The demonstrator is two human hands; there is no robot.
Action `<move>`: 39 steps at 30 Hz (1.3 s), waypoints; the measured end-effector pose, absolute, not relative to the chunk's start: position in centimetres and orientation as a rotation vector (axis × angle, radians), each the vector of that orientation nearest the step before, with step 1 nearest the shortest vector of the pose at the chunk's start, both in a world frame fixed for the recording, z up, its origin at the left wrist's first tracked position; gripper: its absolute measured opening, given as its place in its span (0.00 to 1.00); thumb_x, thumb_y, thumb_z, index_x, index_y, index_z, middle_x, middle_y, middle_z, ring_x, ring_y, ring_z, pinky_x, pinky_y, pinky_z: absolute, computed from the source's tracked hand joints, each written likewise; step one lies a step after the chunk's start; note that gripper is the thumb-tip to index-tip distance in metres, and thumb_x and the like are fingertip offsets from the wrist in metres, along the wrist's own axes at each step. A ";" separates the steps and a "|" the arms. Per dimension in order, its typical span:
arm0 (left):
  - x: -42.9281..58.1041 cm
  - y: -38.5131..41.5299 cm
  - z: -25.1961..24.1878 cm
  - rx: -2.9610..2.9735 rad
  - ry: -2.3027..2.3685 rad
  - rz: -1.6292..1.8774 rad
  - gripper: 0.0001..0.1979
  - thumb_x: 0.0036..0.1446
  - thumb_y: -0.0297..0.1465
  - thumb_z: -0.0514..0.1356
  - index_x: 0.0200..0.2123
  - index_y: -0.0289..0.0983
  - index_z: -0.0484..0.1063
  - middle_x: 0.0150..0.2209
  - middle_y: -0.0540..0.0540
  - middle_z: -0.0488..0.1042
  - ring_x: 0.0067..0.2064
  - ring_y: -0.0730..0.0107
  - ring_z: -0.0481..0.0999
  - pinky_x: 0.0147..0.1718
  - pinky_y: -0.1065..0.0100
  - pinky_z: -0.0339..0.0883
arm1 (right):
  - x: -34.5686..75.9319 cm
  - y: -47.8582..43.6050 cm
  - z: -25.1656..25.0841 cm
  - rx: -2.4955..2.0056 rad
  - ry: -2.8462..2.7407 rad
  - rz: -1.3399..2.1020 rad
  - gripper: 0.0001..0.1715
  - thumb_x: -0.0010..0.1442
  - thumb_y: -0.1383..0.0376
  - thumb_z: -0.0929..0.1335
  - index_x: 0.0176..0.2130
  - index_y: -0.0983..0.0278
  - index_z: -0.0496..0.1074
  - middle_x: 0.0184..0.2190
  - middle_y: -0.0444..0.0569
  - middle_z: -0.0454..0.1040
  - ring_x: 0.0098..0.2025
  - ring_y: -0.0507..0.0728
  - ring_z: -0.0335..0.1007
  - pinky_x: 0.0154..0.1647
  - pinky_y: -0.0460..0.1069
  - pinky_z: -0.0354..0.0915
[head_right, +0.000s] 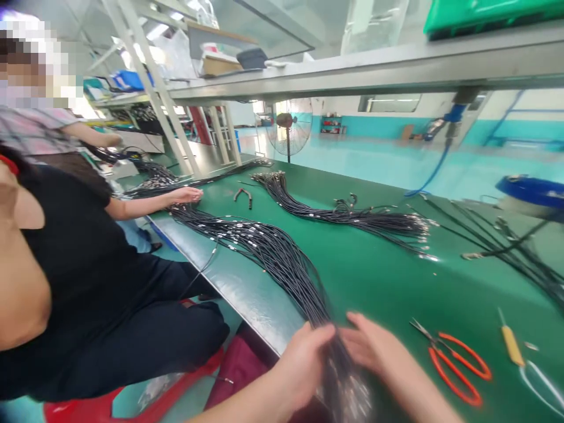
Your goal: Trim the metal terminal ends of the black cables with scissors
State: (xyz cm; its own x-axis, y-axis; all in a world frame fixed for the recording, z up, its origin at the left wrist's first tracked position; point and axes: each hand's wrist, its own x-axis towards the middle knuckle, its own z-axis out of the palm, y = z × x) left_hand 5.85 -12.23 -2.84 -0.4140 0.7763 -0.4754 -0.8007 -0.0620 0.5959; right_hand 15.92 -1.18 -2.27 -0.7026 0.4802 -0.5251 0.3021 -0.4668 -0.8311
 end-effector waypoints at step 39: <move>1.6 -18.6 2.8 -0.111 1.122 1.892 0.08 0.62 0.27 0.55 0.41 0.33 0.73 0.38 0.41 0.80 0.33 0.65 0.81 0.32 0.64 0.78 | 10.9 2.2 -3.2 -0.677 -1.073 2.919 0.11 0.61 0.69 0.63 0.40 0.73 0.72 0.30 0.53 0.73 0.23 0.48 0.64 0.18 0.39 0.64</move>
